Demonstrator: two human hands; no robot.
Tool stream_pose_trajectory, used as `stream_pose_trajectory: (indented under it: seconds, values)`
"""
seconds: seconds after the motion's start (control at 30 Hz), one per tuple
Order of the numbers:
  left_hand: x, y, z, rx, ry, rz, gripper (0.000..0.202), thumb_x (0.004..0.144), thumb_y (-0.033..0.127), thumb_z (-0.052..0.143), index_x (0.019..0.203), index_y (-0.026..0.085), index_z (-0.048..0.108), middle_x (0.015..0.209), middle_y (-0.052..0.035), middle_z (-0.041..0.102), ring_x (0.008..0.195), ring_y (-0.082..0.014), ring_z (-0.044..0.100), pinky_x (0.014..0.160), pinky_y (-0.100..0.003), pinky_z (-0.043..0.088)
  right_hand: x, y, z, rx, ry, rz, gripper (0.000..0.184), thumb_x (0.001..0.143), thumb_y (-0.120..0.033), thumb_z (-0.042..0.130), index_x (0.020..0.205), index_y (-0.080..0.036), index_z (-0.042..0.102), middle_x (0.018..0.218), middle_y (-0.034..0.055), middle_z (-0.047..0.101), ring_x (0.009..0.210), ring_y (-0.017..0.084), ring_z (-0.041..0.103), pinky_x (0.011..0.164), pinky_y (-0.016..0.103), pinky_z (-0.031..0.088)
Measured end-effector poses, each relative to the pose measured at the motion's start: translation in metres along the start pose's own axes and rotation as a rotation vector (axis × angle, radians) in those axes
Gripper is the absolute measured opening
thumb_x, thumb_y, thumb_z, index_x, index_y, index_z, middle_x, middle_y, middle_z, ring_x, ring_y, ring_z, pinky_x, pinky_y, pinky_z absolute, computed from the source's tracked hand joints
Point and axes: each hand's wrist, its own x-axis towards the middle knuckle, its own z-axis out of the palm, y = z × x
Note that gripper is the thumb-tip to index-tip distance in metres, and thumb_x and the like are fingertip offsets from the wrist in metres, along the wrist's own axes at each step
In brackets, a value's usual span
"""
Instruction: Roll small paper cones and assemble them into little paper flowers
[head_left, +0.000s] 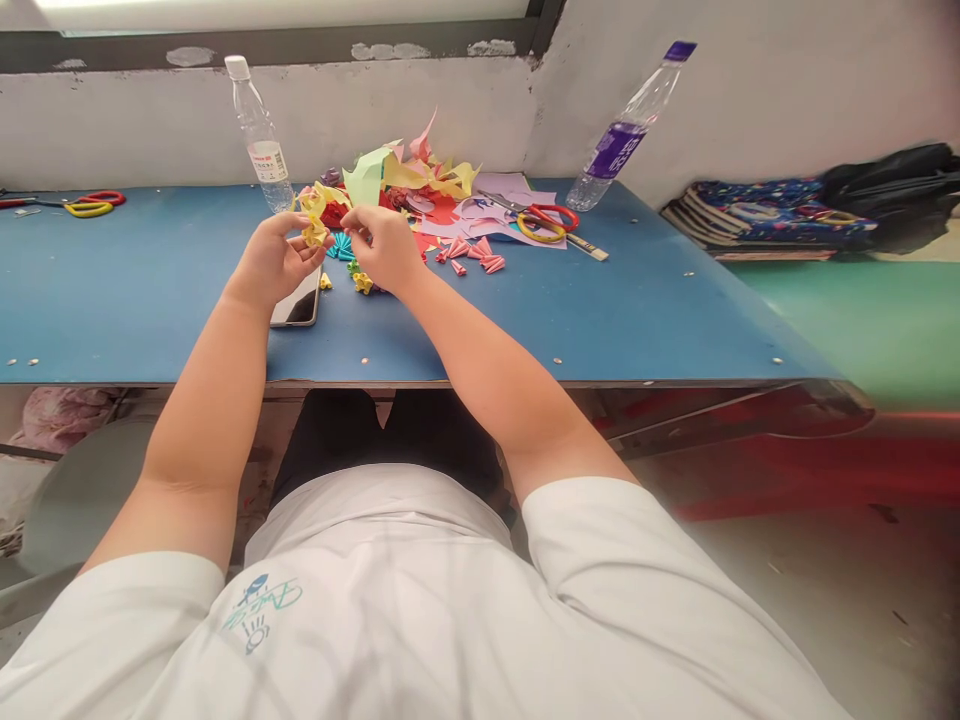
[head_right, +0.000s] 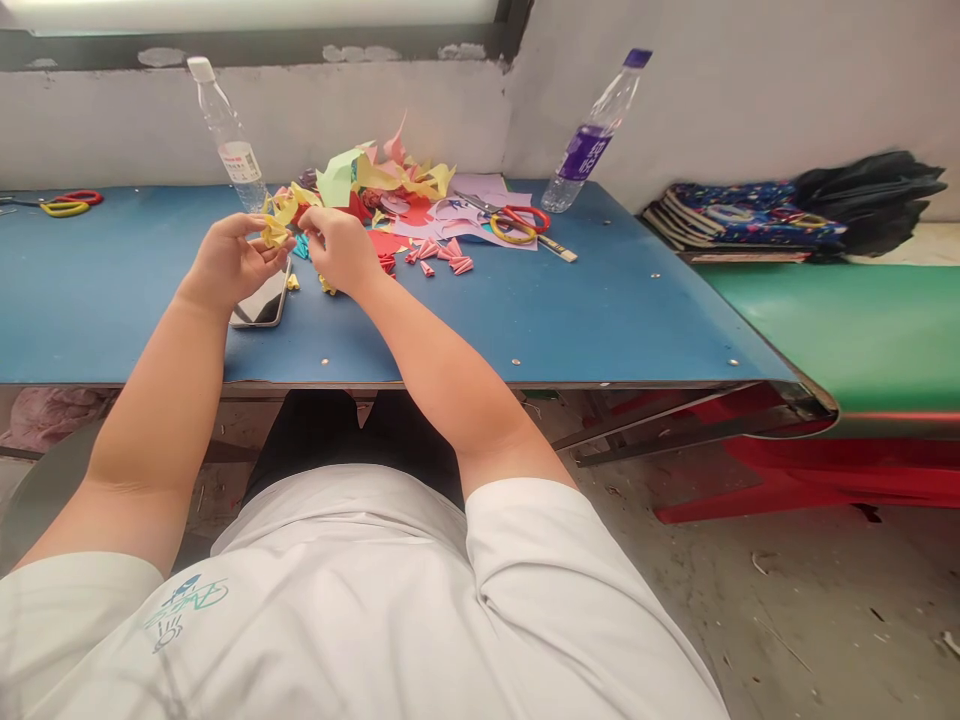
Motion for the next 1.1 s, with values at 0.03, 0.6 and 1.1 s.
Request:
stream_pose_trajectory:
  seconds: [0.03, 0.6, 1.1]
  values:
    - [0.001, 0.0, 0.0, -0.027, 0.032, 0.022, 0.021, 0.097, 0.019, 0.09, 0.11, 0.028, 0.077, 0.11, -0.0089, 0.088, 0.129, -0.0271, 0.093, 0.107, -0.03, 0.076, 0.0, 0.004, 0.003, -0.039, -0.026, -0.009, 0.026, 0.115, -0.006, 0.065, 0.124, -0.022, 0.084, 0.124, 0.0097, 0.091, 0.114, 0.029, 0.081, 0.111, 0.048, 0.067]
    - [0.004, -0.005, -0.001, 0.009, 0.046, 0.114, 0.027, 0.105, 0.024, 0.106, 0.108, 0.026, 0.079, 0.1, -0.0025, 0.085, 0.105, -0.0205, 0.092, 0.089, -0.025, 0.071, -0.007, -0.036, 0.016, -0.473, -0.488, -0.254, 0.04, 0.102, 0.011, 0.06, 0.107, -0.019, 0.086, 0.12, 0.0183, 0.091, 0.146, 0.044, 0.074, 0.127, 0.066, 0.062]
    - [-0.014, -0.001, 0.006, 0.13, -0.079, 0.04, 0.044, 0.097, 0.032, 0.118, 0.104, 0.025, 0.075, 0.096, -0.002, 0.089, 0.084, -0.0142, 0.085, 0.085, -0.026, 0.071, -0.009, -0.024, 0.004, 0.066, 0.008, -0.028, 0.016, 0.105, -0.012, 0.068, 0.114, -0.025, 0.073, 0.114, 0.0078, 0.087, 0.11, 0.028, 0.079, 0.109, 0.043, 0.067]
